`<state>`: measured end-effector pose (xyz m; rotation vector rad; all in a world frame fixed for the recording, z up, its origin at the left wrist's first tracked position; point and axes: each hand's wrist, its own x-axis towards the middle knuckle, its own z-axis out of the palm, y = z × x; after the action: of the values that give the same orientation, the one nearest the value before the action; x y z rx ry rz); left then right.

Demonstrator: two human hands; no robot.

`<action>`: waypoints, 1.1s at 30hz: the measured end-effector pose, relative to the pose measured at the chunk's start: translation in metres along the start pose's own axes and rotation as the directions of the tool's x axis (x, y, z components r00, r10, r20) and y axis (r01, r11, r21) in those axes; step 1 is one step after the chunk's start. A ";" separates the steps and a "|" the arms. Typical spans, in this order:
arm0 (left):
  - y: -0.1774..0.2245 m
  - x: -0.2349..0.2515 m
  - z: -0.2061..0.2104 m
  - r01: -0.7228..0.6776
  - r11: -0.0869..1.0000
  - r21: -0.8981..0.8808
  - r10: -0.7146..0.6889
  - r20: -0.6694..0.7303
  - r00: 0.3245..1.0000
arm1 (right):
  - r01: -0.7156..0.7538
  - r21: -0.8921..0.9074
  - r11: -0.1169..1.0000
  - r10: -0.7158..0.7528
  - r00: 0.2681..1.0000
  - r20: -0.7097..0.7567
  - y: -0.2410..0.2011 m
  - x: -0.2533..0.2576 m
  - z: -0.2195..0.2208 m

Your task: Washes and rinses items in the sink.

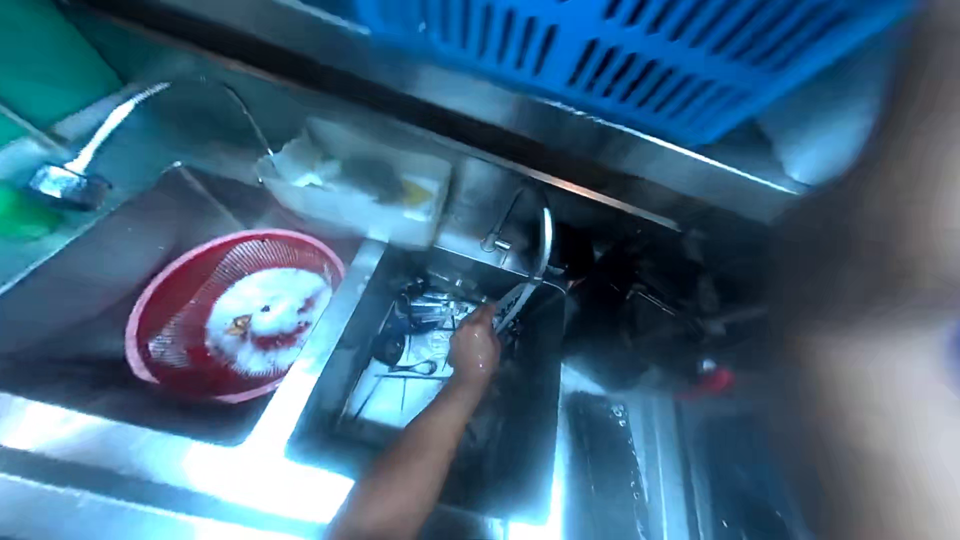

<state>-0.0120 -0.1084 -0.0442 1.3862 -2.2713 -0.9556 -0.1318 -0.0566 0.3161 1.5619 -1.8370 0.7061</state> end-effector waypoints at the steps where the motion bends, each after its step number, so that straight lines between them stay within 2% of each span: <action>1: -0.004 0.000 0.002 0.008 1.000 -0.027 -0.008 0.005 1.000 | -0.150 0.136 0.979 0.146 0.989 0.039 -0.017 -0.051 0.025; 2: -0.008 0.000 0.004 0.009 0.999 -0.053 -0.009 -0.005 1.000 | -0.311 0.276 0.909 0.272 0.947 0.172 -0.023 -0.104 0.060; 3: -0.011 0.001 0.005 -0.009 0.997 -0.083 0.006 -0.036 0.999 | -0.557 0.350 0.754 0.416 0.816 0.402 -0.025 -0.151 0.098; 4: -0.016 -0.001 0.009 -0.051 0.992 -0.114 0.043 -0.072 0.996 | -0.823 0.305 0.479 0.514 0.545 0.662 -0.026 -0.189 0.135; 5: -0.020 -0.004 0.012 -0.107 0.983 -0.150 0.096 -0.078 0.992 | -0.972 0.194 0.132 0.510 0.234 0.828 -0.026 -0.217 0.168; 6: -0.025 -0.005 0.015 -0.167 0.966 -0.196 0.159 -0.059 0.986 | -0.982 0.096 -0.164 0.460 0.010 0.888 -0.026 -0.236 0.198; 7: -0.031 -0.006 0.014 -0.200 0.941 -0.273 0.211 0.011 0.977 | -0.937 0.054 -0.345 0.422 -0.103 0.901 -0.026 -0.249 0.223; 8: -0.039 -0.002 0.014 -0.195 0.911 -0.363 0.243 0.089 0.966 | -0.889 0.047 -0.456 0.414 -0.165 0.895 -0.026 -0.256 0.243; 10: -0.071 0.020 0.020 -0.024 0.895 -0.445 0.158 0.266 0.951 | -0.852 -0.029 -0.524 0.429 -0.293 0.854 -0.025 -0.259 0.272; 11: -0.091 0.037 0.026 0.066 0.912 -0.404 0.077 0.326 0.942 | -0.845 -0.089 -0.527 0.396 -0.336 0.855 -0.023 -0.260 0.281; 13: -0.131 0.075 0.046 0.156 0.964 -0.215 -0.074 0.347 0.935 | -0.861 -0.127 -0.492 0.340 -0.325 0.882 -0.018 -0.262 0.297; 15: -0.173 0.115 0.072 0.173 0.985 -0.003 -0.159 0.379 0.911 | -0.874 -0.106 -0.475 0.328 -0.287 0.900 -0.011 -0.259 0.309; 16: -0.194 0.133 0.085 0.162 0.984 0.078 -0.180 0.420 0.890 | -0.867 -0.096 -0.489 0.342 -0.292 0.893 -0.011 -0.254 0.315; 18: -0.231 0.156 0.114 0.097 0.972 0.214 -0.187 0.453 0.872 | -0.830 -0.101 -0.549 0.372 -0.351 0.859 -0.012 -0.241 0.326; 20: -0.245 0.165 0.133 0.013 0.944 0.329 -0.171 0.459 0.872 | -0.827 -0.085 -0.556 0.386 -0.347 0.854 -0.007 -0.239 0.332; 23: -0.228 0.149 0.135 -0.094 0.954 0.285 -0.057 0.479 0.876 | -0.885 -0.056 -0.462 0.426 -0.276 0.861 -0.006 -0.245 0.325; 25: -0.201 0.125 0.129 -0.074 0.972 0.225 -0.057 0.524 0.850 | -0.912 -0.069 -0.404 0.440 -0.260 0.859 -0.011 -0.249 0.318; 27: -0.167 0.106 0.116 0.011 0.989 0.149 -0.097 0.582 0.808 | -0.931 -0.106 -0.349 0.483 -0.276 0.831 -0.018 -0.251 0.308; 30: -0.131 0.093 0.108 0.250 0.966 0.068 -0.235 0.635 0.736 | -0.962 -0.125 -0.244 0.583 -0.248 0.774 -0.027 -0.260 0.286; 33: -0.102 0.081 0.095 0.421 0.907 -0.027 -0.326 0.587 0.741 | -0.983 -0.106 -0.150 0.625 -0.177 0.760 -0.026 -0.268 0.257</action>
<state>-0.0372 -0.1748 -0.1890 1.6948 -2.2509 -1.8714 -0.1057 -0.0739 -0.0546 0.0996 -3.5871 1.6669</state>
